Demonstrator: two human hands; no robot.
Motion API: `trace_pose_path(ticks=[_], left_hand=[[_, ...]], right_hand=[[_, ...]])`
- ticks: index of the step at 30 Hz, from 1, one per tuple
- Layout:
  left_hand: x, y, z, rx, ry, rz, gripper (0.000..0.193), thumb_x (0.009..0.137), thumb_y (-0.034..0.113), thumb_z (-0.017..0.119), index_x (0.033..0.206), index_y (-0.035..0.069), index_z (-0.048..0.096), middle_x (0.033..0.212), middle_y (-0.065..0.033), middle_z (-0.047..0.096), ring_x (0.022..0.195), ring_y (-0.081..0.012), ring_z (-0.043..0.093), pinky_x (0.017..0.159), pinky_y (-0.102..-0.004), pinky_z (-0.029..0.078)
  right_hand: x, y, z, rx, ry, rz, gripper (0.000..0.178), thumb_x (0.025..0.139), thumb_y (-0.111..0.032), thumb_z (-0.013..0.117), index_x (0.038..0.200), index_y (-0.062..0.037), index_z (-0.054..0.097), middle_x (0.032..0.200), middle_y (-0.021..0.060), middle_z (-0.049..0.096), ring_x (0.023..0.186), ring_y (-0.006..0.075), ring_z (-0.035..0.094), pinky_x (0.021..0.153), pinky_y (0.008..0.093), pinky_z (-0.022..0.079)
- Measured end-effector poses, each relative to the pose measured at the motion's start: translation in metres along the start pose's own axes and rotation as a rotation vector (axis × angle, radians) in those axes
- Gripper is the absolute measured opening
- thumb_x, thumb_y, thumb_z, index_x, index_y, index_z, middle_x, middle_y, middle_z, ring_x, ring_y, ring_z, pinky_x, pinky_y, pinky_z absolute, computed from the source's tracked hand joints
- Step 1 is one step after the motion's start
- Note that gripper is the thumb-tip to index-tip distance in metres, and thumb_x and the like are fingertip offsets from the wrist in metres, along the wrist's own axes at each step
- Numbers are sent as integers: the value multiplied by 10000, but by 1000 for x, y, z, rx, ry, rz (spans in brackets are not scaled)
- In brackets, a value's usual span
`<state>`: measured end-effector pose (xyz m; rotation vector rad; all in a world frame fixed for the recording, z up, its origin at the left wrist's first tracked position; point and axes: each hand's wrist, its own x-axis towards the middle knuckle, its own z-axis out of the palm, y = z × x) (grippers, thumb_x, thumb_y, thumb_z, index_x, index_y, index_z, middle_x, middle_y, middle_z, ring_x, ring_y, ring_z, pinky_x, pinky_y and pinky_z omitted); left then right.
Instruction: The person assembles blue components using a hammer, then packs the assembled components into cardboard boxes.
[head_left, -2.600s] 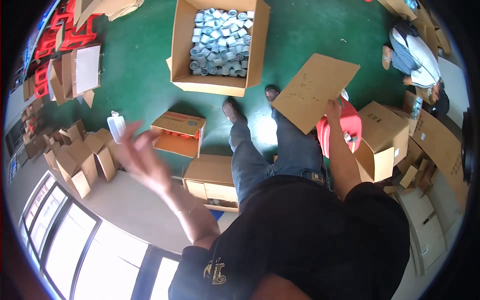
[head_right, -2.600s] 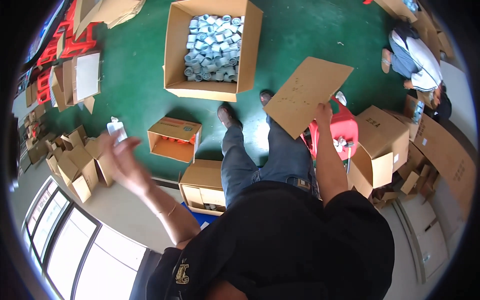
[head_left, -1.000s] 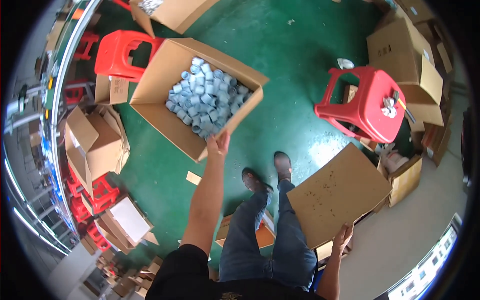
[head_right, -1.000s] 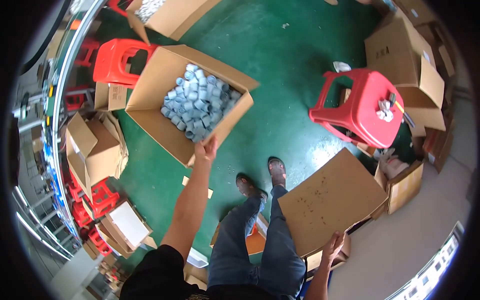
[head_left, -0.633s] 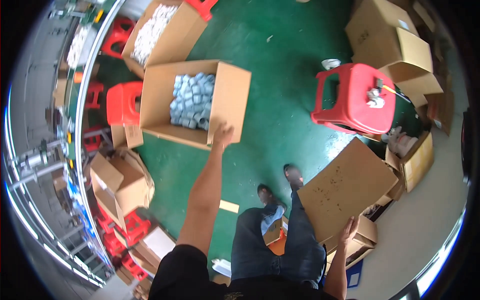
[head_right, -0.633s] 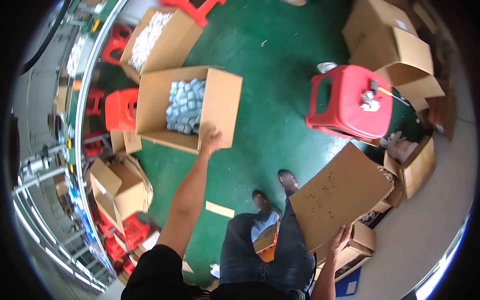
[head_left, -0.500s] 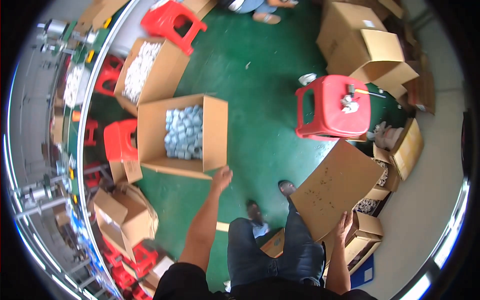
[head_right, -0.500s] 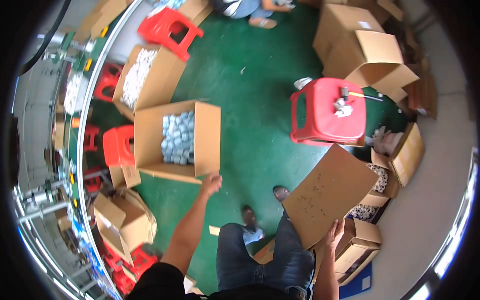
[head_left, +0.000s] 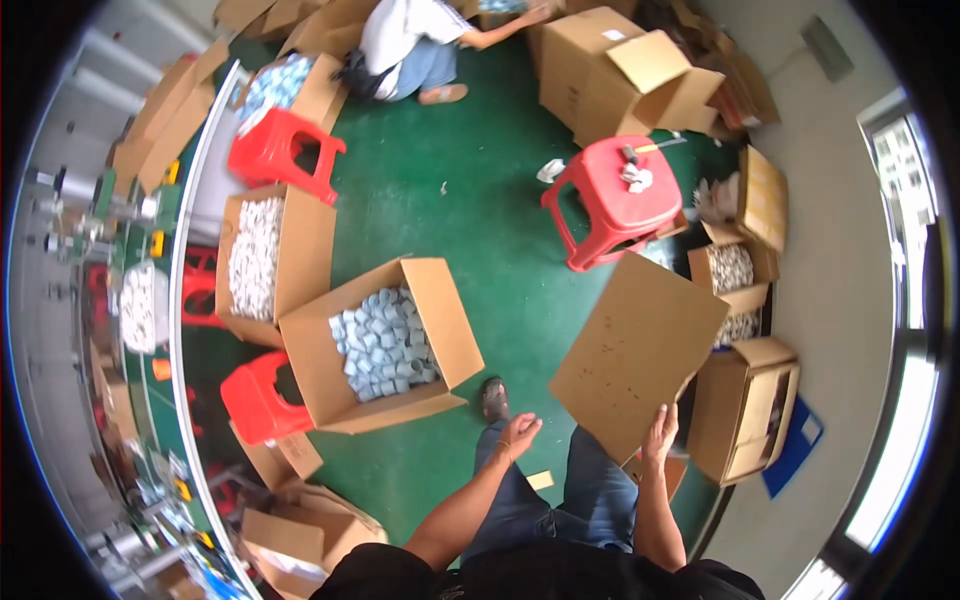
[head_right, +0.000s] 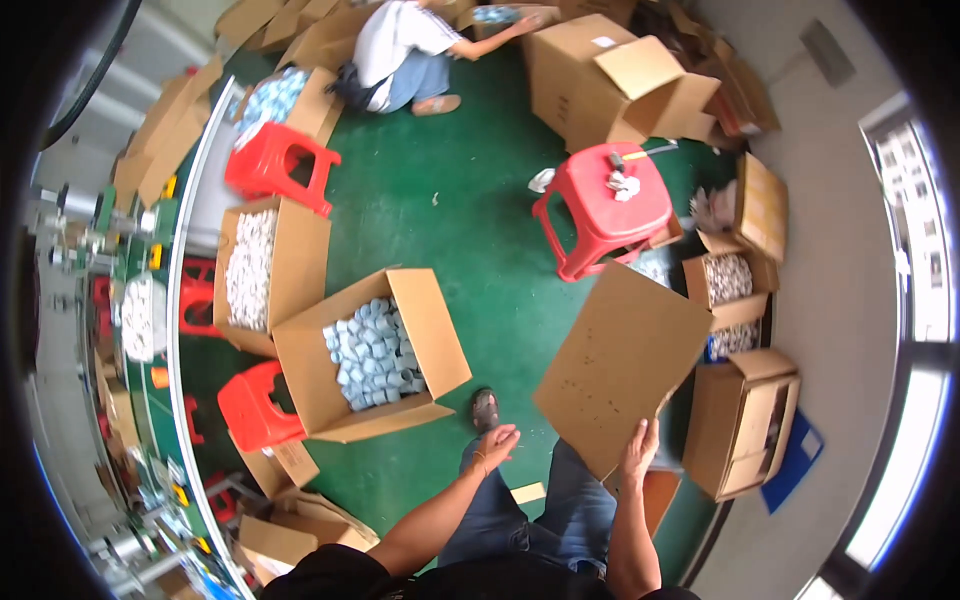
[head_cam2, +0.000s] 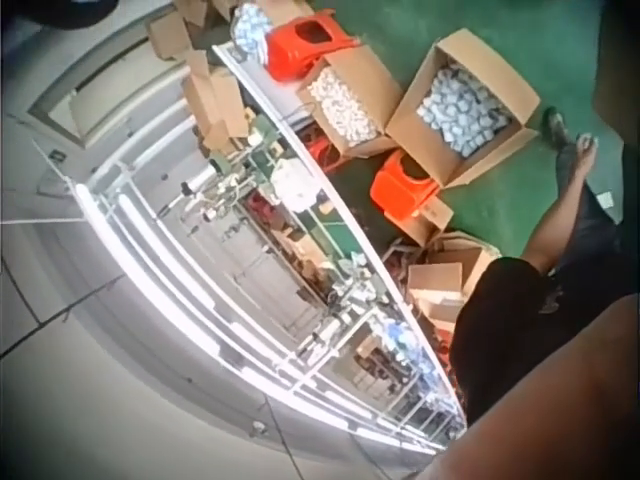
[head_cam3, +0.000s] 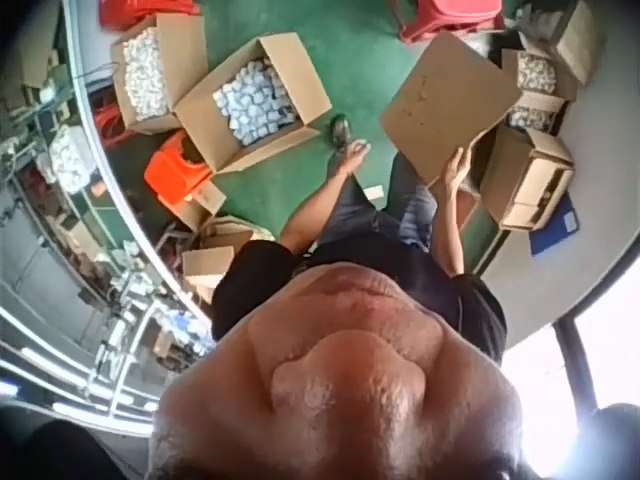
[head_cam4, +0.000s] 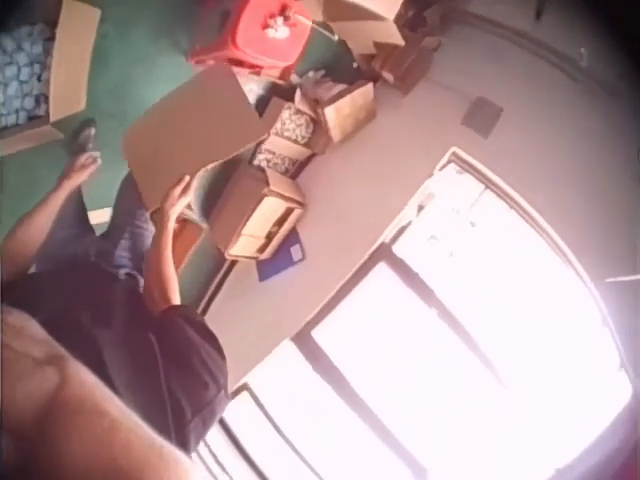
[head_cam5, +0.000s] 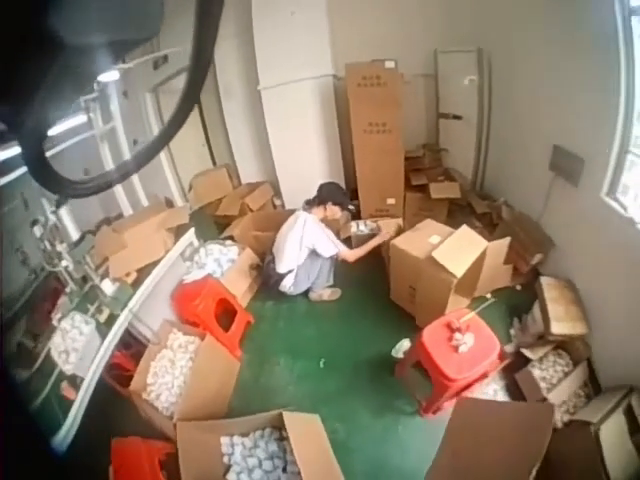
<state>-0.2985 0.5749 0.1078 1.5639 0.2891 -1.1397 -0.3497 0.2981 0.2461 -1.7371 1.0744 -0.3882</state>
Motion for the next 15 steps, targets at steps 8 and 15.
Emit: trace_pose_path(ticks=[8, 15], left_hand=[[-29, 49, -79, -25, 88, -295, 548, 824, 501, 706, 1128, 67, 566, 1046, -79, 586, 886, -188, 564, 735, -342, 512], [-40, 93, -141, -495, -101, -337, 364, 940, 304, 615, 1170, 22, 619, 1067, -122, 693, 975, -241, 663, 912, -390, 535]], right_hand=[[-80, -49, 31, 207, 65, 114, 208, 987, -164, 461, 1052, -14, 591, 768, 10, 532, 672, 112, 431, 621, 259, 392], [-99, -24, 54, 431, 185, 290, 193, 981, -210, 491, 917, -33, 538, 726, 17, 531, 624, 134, 467, 583, 300, 420]])
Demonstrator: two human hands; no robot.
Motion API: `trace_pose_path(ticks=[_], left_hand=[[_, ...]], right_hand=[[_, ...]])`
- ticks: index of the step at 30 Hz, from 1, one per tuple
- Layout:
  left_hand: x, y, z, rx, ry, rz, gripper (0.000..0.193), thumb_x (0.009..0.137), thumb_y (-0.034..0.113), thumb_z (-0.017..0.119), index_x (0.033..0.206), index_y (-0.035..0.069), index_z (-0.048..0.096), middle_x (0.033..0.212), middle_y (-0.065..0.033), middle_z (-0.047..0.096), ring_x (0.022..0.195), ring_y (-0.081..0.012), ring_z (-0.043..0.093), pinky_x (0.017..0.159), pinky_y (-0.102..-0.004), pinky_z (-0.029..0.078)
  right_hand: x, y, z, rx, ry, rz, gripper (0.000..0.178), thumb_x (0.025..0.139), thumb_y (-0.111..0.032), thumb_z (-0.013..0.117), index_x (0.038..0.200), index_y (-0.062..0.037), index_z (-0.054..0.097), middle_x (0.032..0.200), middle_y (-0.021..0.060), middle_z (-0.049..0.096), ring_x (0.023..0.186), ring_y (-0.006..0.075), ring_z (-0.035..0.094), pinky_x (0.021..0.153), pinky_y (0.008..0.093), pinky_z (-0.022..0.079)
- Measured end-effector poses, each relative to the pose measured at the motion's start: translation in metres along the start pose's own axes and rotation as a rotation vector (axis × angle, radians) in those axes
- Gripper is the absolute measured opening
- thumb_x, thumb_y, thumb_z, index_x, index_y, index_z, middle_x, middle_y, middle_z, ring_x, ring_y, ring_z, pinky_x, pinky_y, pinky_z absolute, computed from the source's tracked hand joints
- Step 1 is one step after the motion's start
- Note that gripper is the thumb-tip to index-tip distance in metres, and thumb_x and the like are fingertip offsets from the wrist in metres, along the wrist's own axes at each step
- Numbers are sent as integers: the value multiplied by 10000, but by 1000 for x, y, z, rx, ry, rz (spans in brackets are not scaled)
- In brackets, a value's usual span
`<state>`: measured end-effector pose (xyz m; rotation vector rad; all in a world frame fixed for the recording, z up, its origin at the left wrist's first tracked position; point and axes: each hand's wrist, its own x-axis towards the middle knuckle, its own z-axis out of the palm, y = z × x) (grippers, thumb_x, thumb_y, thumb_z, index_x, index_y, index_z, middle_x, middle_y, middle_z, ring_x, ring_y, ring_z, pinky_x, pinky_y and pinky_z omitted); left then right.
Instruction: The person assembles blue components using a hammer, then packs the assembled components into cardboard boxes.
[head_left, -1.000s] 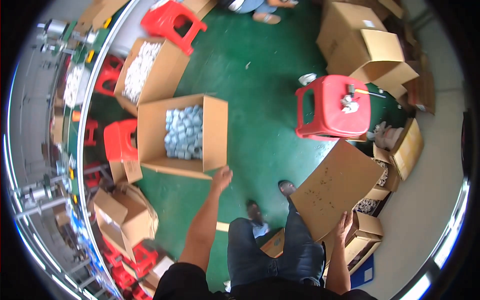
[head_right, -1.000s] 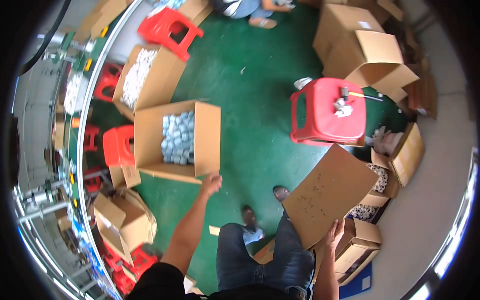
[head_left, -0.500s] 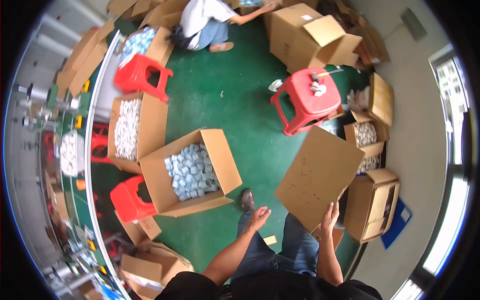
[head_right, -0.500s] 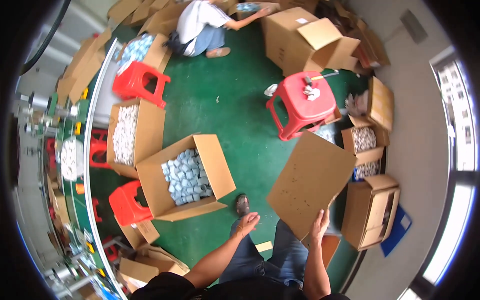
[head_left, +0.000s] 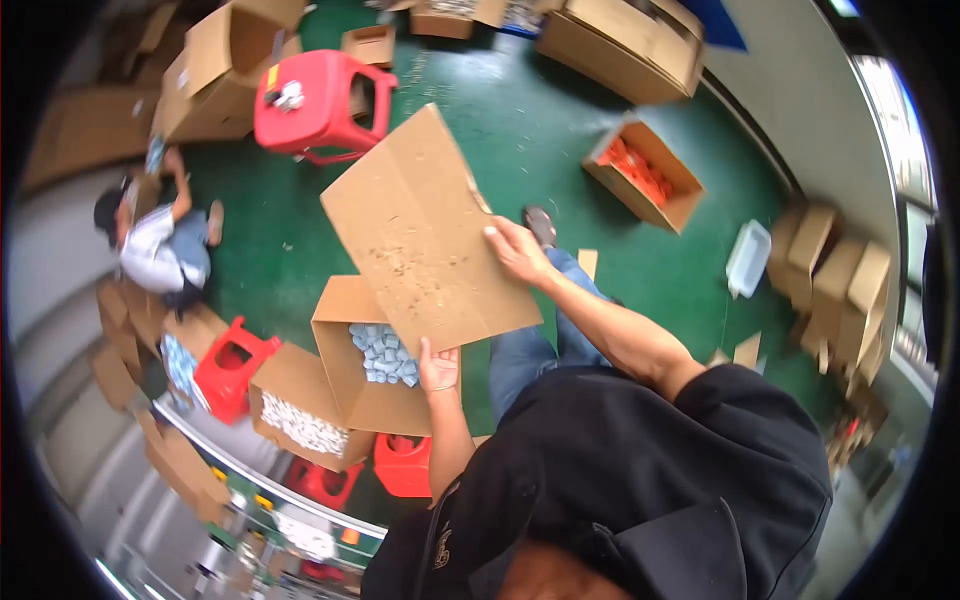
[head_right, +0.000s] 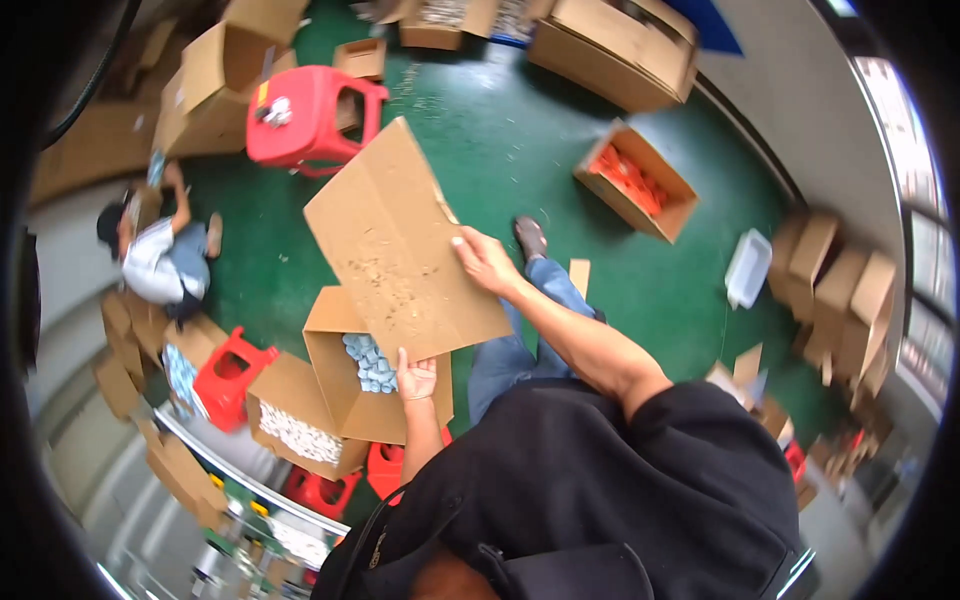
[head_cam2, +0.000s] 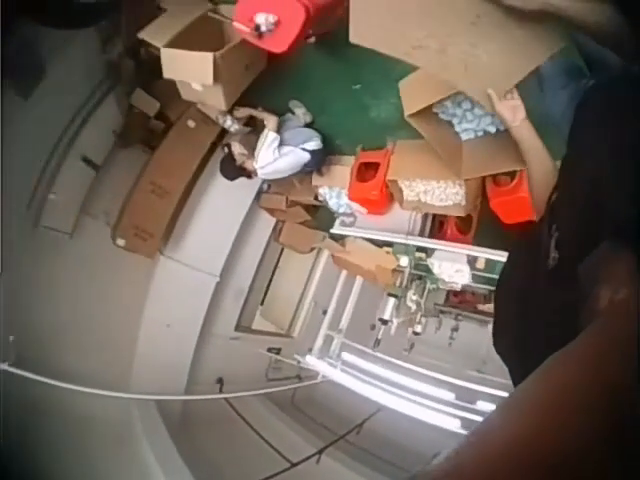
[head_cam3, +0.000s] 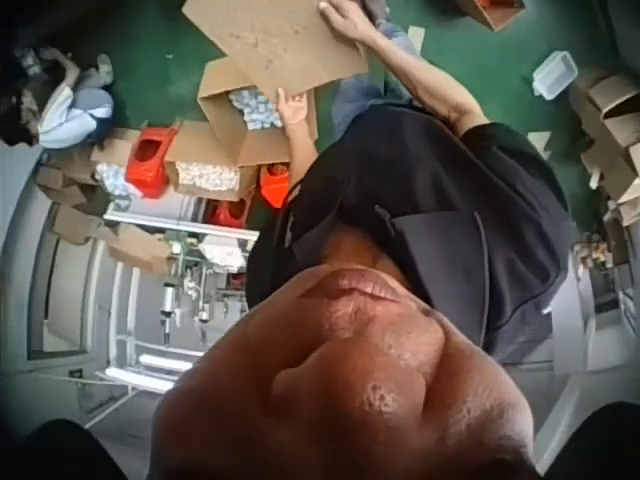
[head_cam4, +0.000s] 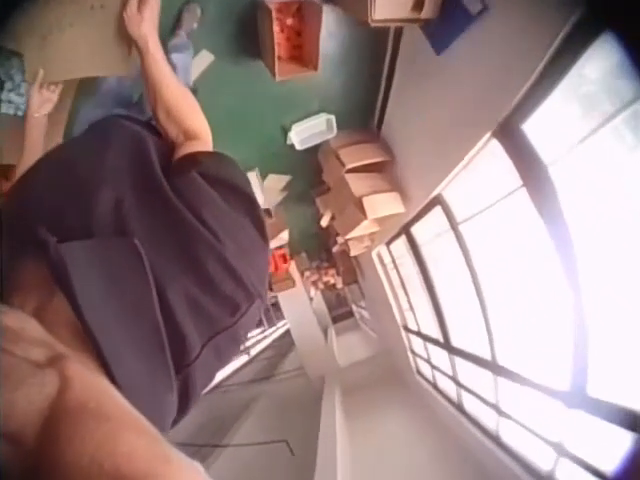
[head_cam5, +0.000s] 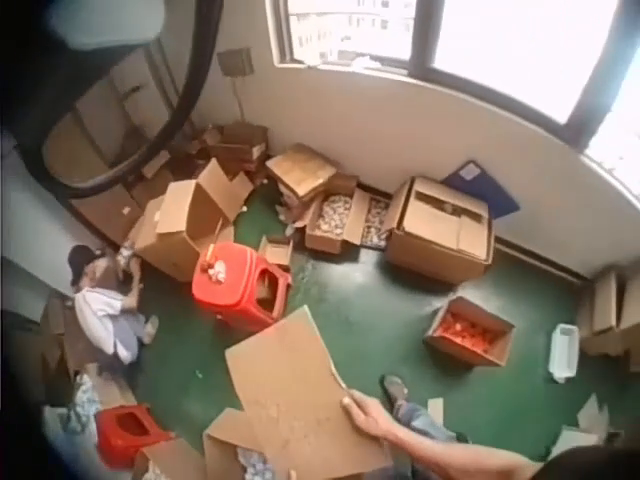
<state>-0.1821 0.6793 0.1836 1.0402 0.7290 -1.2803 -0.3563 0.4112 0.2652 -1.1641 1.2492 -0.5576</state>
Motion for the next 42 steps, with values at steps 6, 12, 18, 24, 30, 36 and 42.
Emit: trace_pose_path(ticks=[6, 12, 18, 24, 30, 36, 42], left_hand=[[-19, 38, 27, 93, -130, -71, 326, 935, 245, 623, 1157, 8, 617, 1048, -133, 699, 914, -236, 680, 856, -358, 556], [-20, 41, 43, 262, -78, -58, 312, 932, 211, 626, 1157, -3, 605, 1057, -140, 688, 931, -245, 673, 857, -357, 556], [14, 28, 62, 367, 18, -14, 300, 929, 178, 629, 1158, -13, 593, 1066, -147, 678, 948, -254, 665, 859, -356, 555], [103, -2, 83, 481, 127, -2, 290, 926, 144, 632, 1158, -23, 582, 1075, -154, 667, 964, -262, 657, 861, -355, 554], [230, -9, 48, 497, 66, -32, 268, 921, 108, 637, 1143, -32, 582, 1078, -158, 663, 970, -276, 653, 870, -368, 551], [269, -93, 89, 425, 75, -41, 237, 910, 106, 656, 1099, -25, 602, 1043, -155, 670, 968, -267, 649, 878, -372, 549], [291, -181, 24, 222, 95, 11, 241, 907, 117, 664, 1103, -11, 607, 1048, -155, 674, 999, -267, 641, 906, -369, 539]], right_hand=[[2, 82, -37, -128, -245, 218, 445, 1005, -406, 380, 1200, -36, 531, 958, 104, 613, 806, 223, 582, 752, 358, 480], [-46, 177, -173, -689, -9, 558, 478, 897, -409, 511, 1214, -65, 608, 1150, 154, 662, 1004, 349, 634, 884, 399, 503], [-142, 202, -294, -608, 292, 597, 356, 882, -238, 552, 1147, -7, 611, 802, 89, 663, 573, 189, 594, 583, 292, 507], [-233, 188, -297, -282, 384, 770, 359, 921, -217, 524, 1221, -25, 563, 840, 101, 647, 616, 184, 604, 537, 285, 481], [-299, 201, -269, -343, 277, 792, 380, 909, -173, 573, 1265, -40, 550, 999, 126, 628, 751, 214, 624, 606, 296, 501], [-268, 202, -333, -688, 299, 528, 414, 869, -95, 616, 1277, -56, 556, 1184, 144, 561, 892, 269, 612, 688, 305, 512], [-79, 227, -421, -850, 158, 205, 375, 846, -93, 588, 1219, -58, 581, 1081, 146, 587, 848, 300, 588, 752, 349, 493]])
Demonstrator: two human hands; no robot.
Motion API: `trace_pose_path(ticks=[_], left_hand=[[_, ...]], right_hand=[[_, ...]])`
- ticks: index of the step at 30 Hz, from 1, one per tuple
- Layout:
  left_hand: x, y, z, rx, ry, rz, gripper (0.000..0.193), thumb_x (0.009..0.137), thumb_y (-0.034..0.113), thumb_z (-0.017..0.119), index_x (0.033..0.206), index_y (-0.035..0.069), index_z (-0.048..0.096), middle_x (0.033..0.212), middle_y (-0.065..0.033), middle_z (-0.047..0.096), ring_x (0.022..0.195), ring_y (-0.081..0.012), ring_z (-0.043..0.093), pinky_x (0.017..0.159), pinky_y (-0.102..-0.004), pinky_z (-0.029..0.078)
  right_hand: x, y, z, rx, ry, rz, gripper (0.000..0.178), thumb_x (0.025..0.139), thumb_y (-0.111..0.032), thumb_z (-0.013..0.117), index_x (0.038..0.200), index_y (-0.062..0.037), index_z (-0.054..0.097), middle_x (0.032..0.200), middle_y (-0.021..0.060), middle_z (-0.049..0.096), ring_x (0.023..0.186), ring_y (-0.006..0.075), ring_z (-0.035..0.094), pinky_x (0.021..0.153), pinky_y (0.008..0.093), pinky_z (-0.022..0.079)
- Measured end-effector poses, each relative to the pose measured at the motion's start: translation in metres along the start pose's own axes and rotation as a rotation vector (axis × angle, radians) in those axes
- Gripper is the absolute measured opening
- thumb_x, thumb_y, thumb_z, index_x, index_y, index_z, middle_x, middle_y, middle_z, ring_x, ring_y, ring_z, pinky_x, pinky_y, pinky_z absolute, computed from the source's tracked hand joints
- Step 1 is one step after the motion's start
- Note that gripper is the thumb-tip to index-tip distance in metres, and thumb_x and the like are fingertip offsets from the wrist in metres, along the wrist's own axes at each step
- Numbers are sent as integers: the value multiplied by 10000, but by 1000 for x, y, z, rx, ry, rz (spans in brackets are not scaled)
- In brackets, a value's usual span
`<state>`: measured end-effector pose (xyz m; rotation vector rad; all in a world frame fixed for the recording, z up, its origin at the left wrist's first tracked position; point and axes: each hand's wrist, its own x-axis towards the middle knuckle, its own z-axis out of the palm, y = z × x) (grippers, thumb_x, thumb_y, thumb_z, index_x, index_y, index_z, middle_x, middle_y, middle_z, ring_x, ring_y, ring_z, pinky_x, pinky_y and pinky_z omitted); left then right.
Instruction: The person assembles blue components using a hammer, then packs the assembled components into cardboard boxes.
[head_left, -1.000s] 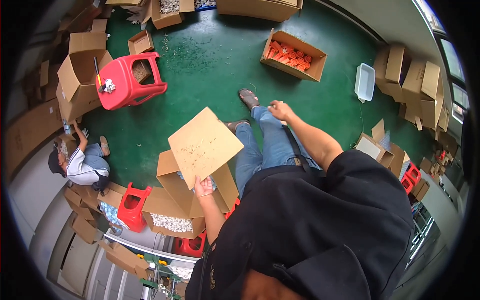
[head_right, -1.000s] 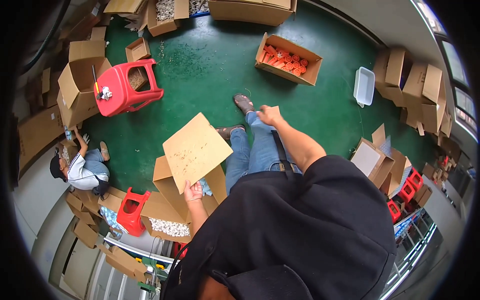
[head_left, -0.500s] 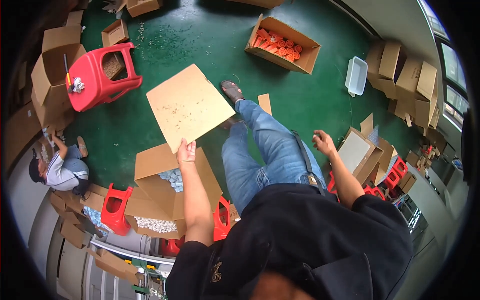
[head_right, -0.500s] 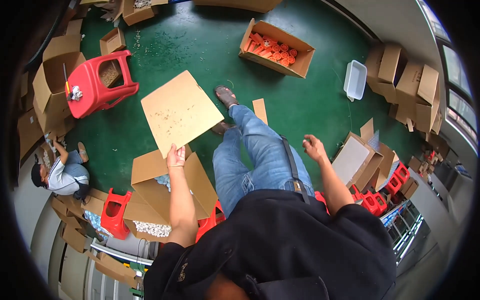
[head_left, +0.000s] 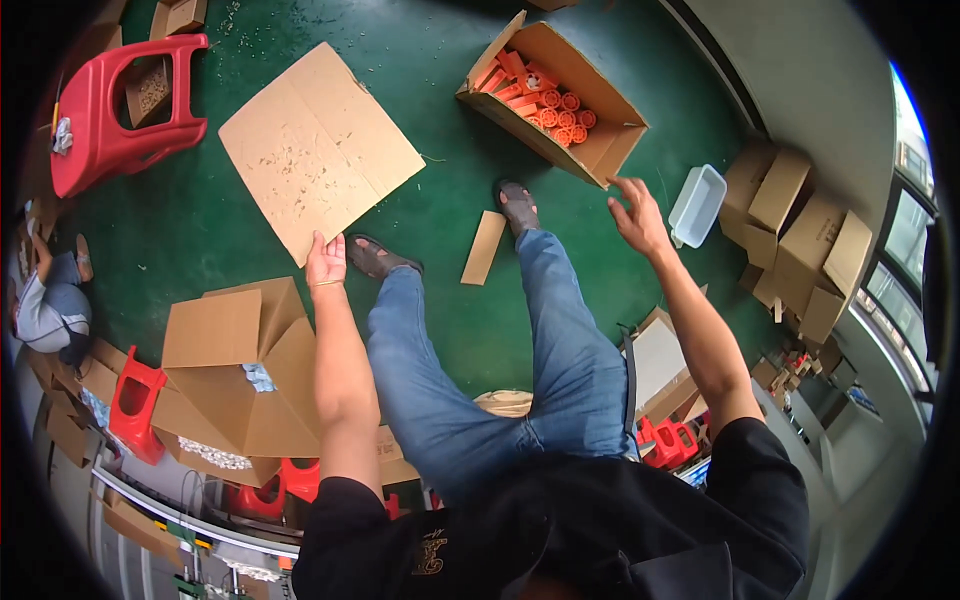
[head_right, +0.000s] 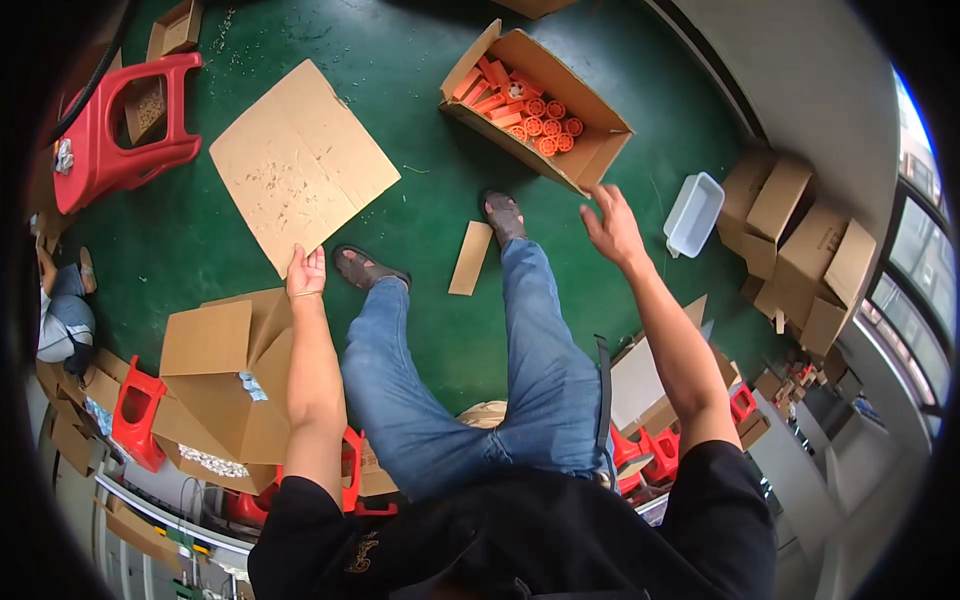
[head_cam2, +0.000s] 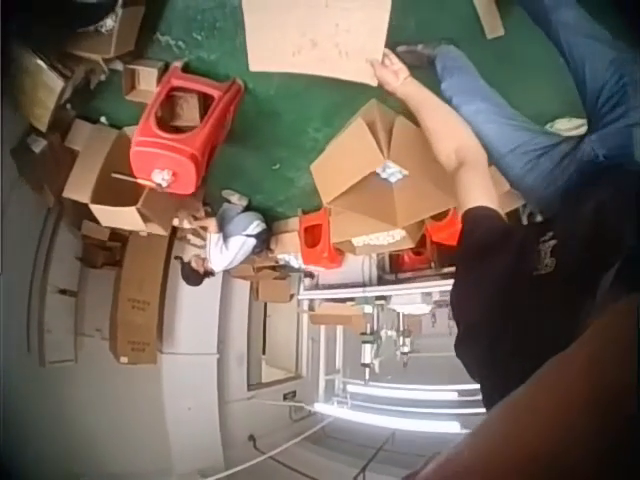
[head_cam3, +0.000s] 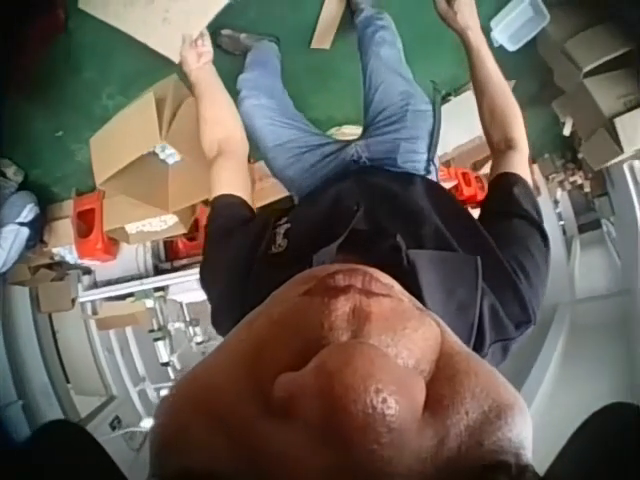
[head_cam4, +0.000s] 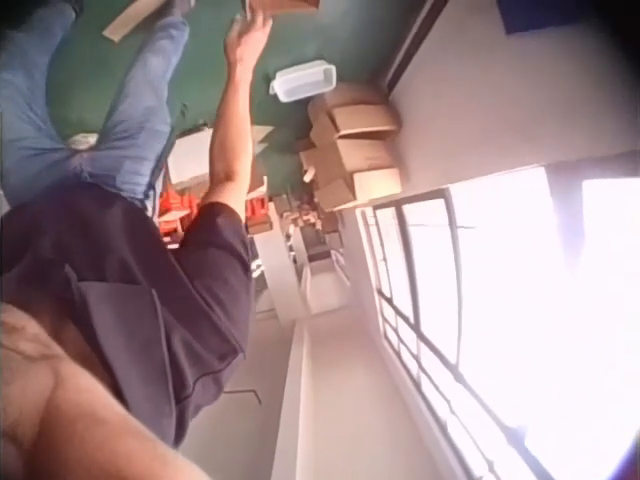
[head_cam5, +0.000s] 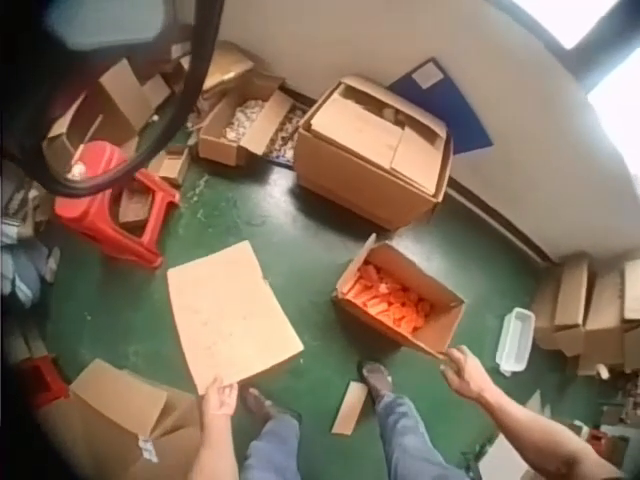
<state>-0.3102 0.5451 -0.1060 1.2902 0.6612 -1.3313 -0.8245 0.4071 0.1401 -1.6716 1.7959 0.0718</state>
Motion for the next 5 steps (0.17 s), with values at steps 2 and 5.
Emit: trace_pose_path(ticks=[2, 5], left_hand=[[31, -27, 6, -57, 5, 58, 250, 905, 119, 666, 1109, -12, 605, 1055, -157, 672, 1004, -270, 640, 913, -372, 537], [50, -93, -10, -82, 144, 122, 341, 911, 132, 661, 1192, -28, 552, 1129, -162, 649, 1097, -288, 613, 944, -403, 526]], right_hand=[[95, 28, 30, -21, 78, -201, 348, 860, -109, 556, 1204, -63, 587, 1062, 158, 586, 852, 340, 594, 768, 380, 498], [234, 84, 63, -435, -113, -251, 486, 849, -184, 591, 1319, -101, 498, 1095, 201, 575, 921, 402, 606, 805, 431, 515]])
